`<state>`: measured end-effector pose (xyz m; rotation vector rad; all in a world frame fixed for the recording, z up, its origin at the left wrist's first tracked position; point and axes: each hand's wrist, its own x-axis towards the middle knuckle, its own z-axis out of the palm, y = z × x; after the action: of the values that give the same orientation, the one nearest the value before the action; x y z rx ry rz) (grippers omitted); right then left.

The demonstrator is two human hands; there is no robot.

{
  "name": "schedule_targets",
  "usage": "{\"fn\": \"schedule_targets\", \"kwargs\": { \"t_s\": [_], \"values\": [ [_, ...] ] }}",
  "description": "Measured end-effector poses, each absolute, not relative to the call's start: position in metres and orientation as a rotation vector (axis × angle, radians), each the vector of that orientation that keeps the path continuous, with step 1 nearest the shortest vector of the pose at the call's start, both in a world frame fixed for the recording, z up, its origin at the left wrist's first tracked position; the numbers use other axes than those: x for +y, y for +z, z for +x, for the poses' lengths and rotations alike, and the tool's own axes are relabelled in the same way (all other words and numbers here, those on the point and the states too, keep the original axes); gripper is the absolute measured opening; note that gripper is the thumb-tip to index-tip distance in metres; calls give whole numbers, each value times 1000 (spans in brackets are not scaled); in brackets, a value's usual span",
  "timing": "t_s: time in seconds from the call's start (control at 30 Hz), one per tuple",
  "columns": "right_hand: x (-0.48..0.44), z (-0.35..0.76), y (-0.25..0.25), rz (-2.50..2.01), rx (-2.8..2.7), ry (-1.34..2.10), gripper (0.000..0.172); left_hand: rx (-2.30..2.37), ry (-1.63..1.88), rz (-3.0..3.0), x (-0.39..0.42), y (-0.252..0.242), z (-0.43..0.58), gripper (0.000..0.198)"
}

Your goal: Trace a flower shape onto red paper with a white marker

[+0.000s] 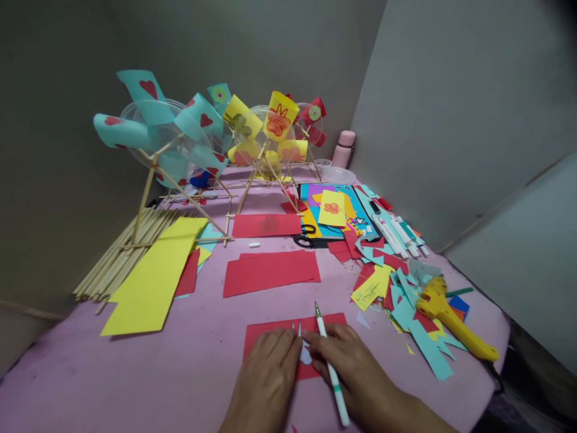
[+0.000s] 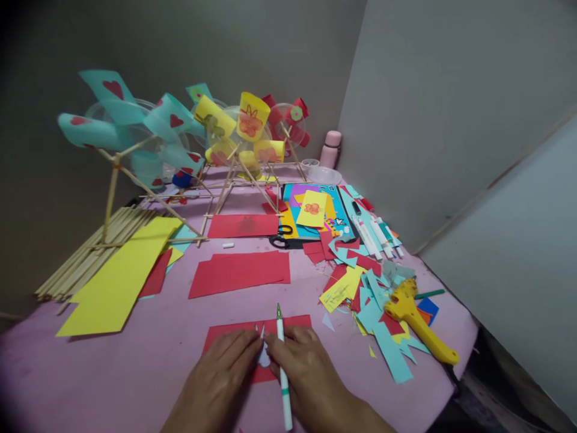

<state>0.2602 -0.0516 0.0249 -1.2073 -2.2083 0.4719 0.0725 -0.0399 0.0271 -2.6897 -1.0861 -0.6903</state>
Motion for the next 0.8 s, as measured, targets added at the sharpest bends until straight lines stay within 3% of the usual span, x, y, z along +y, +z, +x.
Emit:
{"fn": "schedule_targets", "kwargs": {
  "t_s": [0.27,0.53,0.67,0.8],
  "values": [
    [-48,262,28,-1187,-2214,534,47,-999,-680,-2619,-39,25,73,38],
    [-37,263,41,-1264,-2262,636,25,-933,-685,-2602,-35,6,66,36],
    [-31,266,40,-1232,-2319,527,13,-935,-657,-2654,-35,-3,64,32],
    [-26,266,34,-1085,-2330,349,24,-937,-654,-2655,-34,-13,61,29]
  ]
}}
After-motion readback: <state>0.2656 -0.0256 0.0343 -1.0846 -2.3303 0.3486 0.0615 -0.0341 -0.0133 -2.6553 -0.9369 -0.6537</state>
